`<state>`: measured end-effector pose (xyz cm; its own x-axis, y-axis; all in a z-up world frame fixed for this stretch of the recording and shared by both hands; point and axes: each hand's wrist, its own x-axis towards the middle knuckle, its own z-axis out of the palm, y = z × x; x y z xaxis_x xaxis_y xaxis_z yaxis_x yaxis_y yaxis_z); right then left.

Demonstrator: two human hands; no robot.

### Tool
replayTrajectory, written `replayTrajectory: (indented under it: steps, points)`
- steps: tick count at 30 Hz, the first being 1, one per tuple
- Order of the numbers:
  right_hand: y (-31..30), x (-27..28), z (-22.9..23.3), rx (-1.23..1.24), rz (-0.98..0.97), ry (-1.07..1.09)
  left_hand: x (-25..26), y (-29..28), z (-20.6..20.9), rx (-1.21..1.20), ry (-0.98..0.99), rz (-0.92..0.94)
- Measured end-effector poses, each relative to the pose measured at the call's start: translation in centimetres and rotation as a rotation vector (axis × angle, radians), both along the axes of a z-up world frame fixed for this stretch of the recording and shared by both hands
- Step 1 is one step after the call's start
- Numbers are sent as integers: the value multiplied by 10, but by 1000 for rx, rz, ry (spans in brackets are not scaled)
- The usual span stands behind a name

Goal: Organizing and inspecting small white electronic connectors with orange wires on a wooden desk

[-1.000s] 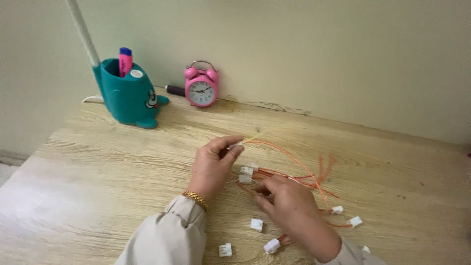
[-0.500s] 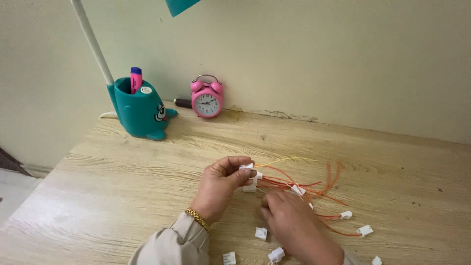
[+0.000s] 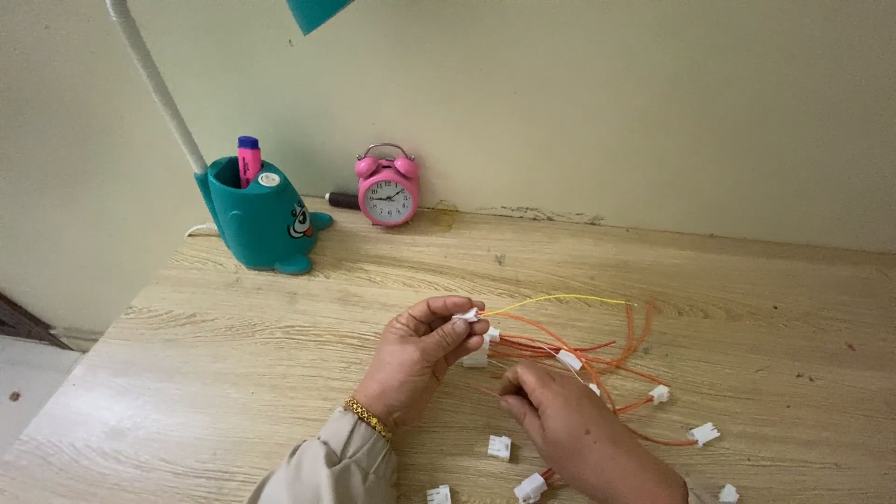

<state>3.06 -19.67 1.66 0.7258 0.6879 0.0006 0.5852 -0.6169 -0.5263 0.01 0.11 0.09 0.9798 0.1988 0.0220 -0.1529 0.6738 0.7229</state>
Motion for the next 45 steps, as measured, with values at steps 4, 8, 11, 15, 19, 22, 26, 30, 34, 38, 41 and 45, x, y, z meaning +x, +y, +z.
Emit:
replayTrajectory:
  steps: [4,8,11,15,19,22,26,30,34,38,41,45]
  points:
    - [-6,9,-12,32,6,-72,1,1,0,-37,64,36]
    - [-17,12,-15,33,-2,-155,1,2,6,-62,104,50]
    - [-25,20,-33,155,41,-265,-1,9,13,-73,31,100]
    - [-35,15,-19,24,32,-258,-12,18,23,-152,-56,101]
    - [-35,11,-8,78,45,-256,-33,10,28,-186,-66,23]
    - [-30,1,9,90,40,-213,-57,-1,18,-88,-24,-32]
    - [-26,-1,16,69,-54,-81,-94,-7,34,126,98,-204]
    - [-30,5,1,147,53,-218,-95,-11,20,181,322,-113]
    - [-30,9,-4,150,80,-227,-95,-3,20,264,306,-84]
    - [-32,10,-10,179,110,-290,-108,-4,31,512,228,-207]
    - [-32,7,-7,207,90,-261,-120,-10,31,612,259,-288]
    - [-34,1,2,264,65,-264,-129,-21,34,943,329,-312]
